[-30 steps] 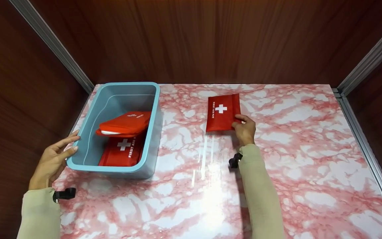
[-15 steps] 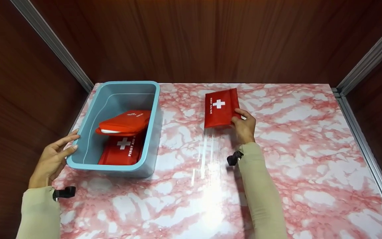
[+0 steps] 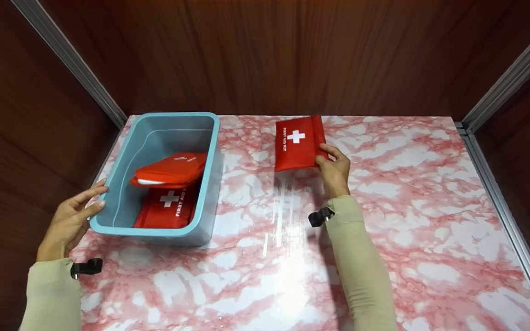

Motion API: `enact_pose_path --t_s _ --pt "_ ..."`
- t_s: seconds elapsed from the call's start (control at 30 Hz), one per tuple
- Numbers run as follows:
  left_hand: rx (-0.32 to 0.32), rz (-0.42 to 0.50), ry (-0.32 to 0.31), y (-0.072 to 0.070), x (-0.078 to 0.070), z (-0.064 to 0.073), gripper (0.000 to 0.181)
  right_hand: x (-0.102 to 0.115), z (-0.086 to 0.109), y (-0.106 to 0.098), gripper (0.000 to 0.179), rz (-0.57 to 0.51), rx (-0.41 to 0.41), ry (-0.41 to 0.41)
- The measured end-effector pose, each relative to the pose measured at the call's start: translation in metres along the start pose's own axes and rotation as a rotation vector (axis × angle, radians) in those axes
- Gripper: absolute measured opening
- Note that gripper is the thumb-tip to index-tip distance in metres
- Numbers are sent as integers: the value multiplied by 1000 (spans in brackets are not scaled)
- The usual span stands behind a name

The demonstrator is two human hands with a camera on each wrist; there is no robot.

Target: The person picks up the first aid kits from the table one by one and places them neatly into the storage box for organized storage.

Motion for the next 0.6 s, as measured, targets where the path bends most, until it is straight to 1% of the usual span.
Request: enact_pose_path --t_s 0.07,0.23,0.47,0.6 --pt "2 -7 -5 0 0 0 43 1 2 3 46 -50 15 10" --pt "11 -13 0 0 -1 0 42 6 9 9 42 -122 41 6" --pt "15 18 22 0 -2 0 43 12 18 16 40 -168 78 -10" --pt "8 24 17 0 -1 0 42 15 22 21 39 -189 80 -13"
Point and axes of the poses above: each hand's wrist, its own z-axis away from the middle knuckle, its own y-axis out of the palm, x = y × z, the point moved 8 cm from there along -z, towards the middle knuckle, and after that the axes turned 8 degrees about y, right-handed, at the moved point
